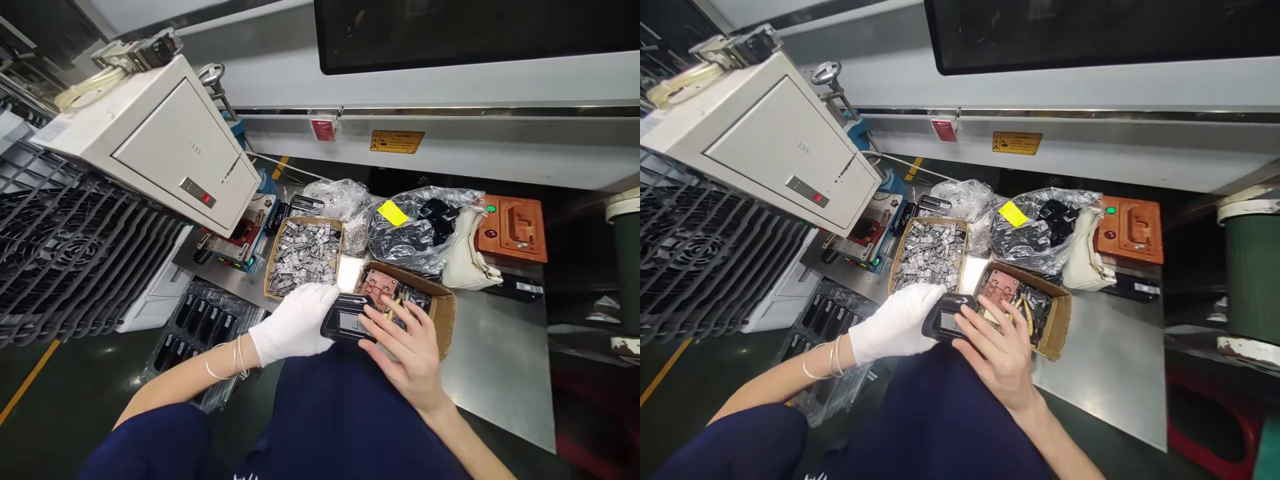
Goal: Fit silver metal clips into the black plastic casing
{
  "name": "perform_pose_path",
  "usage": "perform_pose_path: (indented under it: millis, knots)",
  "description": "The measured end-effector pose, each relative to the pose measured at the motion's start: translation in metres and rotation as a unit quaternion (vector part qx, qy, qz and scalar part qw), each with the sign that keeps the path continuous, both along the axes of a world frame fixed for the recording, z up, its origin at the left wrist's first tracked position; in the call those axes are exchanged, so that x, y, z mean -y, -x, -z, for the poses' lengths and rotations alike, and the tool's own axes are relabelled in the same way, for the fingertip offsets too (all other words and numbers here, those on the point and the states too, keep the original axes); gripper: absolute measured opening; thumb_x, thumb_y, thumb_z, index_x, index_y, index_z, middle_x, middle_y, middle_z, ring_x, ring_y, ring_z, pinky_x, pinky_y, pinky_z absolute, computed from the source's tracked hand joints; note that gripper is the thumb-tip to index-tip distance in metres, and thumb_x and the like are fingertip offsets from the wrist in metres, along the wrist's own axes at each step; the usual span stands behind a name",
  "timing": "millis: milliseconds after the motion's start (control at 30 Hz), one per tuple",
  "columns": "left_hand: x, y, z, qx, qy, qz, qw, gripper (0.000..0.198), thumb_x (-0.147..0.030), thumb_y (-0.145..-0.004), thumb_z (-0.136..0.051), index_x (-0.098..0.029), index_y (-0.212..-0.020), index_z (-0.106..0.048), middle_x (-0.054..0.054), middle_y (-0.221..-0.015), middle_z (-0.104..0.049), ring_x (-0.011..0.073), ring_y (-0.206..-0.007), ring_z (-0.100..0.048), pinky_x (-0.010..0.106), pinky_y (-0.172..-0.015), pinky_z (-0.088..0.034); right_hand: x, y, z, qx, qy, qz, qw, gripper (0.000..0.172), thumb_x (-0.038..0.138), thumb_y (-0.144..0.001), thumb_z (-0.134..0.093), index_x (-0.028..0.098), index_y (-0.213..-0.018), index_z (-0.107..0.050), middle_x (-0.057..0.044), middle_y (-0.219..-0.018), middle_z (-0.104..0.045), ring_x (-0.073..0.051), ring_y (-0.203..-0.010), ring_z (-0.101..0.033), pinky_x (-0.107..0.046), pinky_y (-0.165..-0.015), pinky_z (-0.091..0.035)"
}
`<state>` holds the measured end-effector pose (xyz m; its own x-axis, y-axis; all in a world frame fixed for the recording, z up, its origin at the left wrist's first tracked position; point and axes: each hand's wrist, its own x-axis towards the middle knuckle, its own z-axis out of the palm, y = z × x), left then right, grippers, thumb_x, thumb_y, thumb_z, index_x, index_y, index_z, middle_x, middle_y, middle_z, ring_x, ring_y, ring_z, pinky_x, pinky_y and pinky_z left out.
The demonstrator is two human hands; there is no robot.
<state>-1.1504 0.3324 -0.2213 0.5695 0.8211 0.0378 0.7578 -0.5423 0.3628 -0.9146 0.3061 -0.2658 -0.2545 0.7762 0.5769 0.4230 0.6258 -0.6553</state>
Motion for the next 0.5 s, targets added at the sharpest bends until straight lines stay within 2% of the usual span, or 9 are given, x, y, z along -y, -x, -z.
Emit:
perform_pose_path:
  millis: [33,100,167,200,233,333,433,500]
  knots:
    - [-0.001,0.000,0.001,-0.014,-0.027,0.004,1.000,0.041,-0.026,-0.081,-0.067,-0.012,-0.117,-0.056,0.010,-0.102,-0.068,0.0293,-0.092,-0.068,0.042,-0.083,-0.060,0.002,0.002,0.006,-0.035,0.039,0.029,0.998,0.029,0.020,-0.101,-0.076,0.035,-0.126,-0.076,0.002,-0.136,-0.073,-0.019,-0.141,-0.057,-0.035,-0.128,-0.026]
    - [-0.003,0.000,0.004,-0.041,-0.075,0.013,0.996,0.046,-0.020,-0.079,-0.066,-0.008,-0.121,-0.054,0.013,-0.105,-0.068,0.0309,-0.094,-0.068,0.045,-0.088,-0.060,0.006,0.009,0.015,-0.086,0.136,0.069,0.984,0.030,0.026,-0.103,-0.073,0.035,-0.132,-0.072,-0.003,-0.145,-0.068,-0.023,-0.137,-0.061,-0.040,-0.119,-0.044]
    - [-0.007,0.000,0.011,-0.066,-0.114,0.018,0.991,0.052,-0.016,-0.078,-0.066,-0.004,-0.127,-0.052,0.016,-0.107,-0.069,0.0332,-0.098,-0.069,0.050,-0.097,-0.059,0.007,0.018,0.021,-0.123,0.260,0.070,0.955,0.032,0.041,-0.106,-0.066,0.026,-0.134,-0.070,-0.011,-0.135,-0.073,-0.027,-0.118,-0.073,-0.039,-0.095,-0.061]
    - [-0.010,0.001,0.015,-0.077,-0.130,0.021,0.988,0.056,-0.014,-0.077,-0.066,-0.002,-0.129,-0.051,0.017,-0.109,-0.069,0.0344,-0.100,-0.069,0.052,-0.101,-0.057,0.007,0.022,0.022,-0.135,0.316,0.062,0.937,0.038,0.048,-0.105,-0.064,0.021,-0.130,-0.071,-0.013,-0.124,-0.077,-0.028,-0.106,-0.078,-0.038,-0.085,-0.065]
    - [-0.012,0.002,0.018,-0.085,-0.144,0.023,0.986,0.060,-0.013,-0.076,-0.066,-0.001,-0.132,-0.049,0.018,-0.111,-0.069,0.0354,-0.102,-0.069,0.055,-0.104,-0.056,0.005,0.024,0.022,-0.142,0.361,0.057,0.920,0.042,0.053,-0.102,-0.063,0.018,-0.123,-0.073,-0.013,-0.114,-0.080,-0.030,-0.098,-0.079,-0.039,-0.082,-0.065]
    - [-0.019,0.003,0.025,-0.108,-0.166,0.038,0.979,0.064,-0.010,-0.074,-0.066,0.000,-0.135,-0.048,0.019,-0.113,-0.069,0.0357,-0.103,-0.069,0.056,-0.108,-0.054,-0.001,0.024,0.019,-0.149,0.451,0.066,0.877,0.045,0.058,-0.088,-0.070,0.017,-0.103,-0.080,-0.013,-0.106,-0.081,-0.036,-0.099,-0.077,-0.046,-0.090,-0.063]
    - [-0.025,0.003,0.025,-0.133,-0.164,0.064,0.975,0.061,-0.010,-0.076,-0.064,-0.001,-0.134,-0.049,0.017,-0.114,-0.068,0.0343,-0.103,-0.068,0.055,-0.110,-0.053,-0.004,0.022,0.015,-0.158,0.492,0.066,0.853,0.044,0.059,-0.079,-0.072,0.018,-0.094,-0.081,-0.012,-0.102,-0.080,-0.039,-0.099,-0.074,-0.050,-0.093,-0.060]
    - [-0.029,0.002,0.025,-0.147,-0.164,0.080,0.972,0.060,-0.010,-0.076,-0.061,-0.001,-0.134,-0.049,0.017,-0.114,-0.069,0.0336,-0.103,-0.067,0.054,-0.109,-0.054,-0.003,0.023,0.014,-0.175,0.498,0.075,0.846,0.047,0.060,-0.079,-0.071,0.018,-0.096,-0.081,-0.012,-0.104,-0.080,-0.039,-0.102,-0.073,-0.051,-0.098,-0.057]
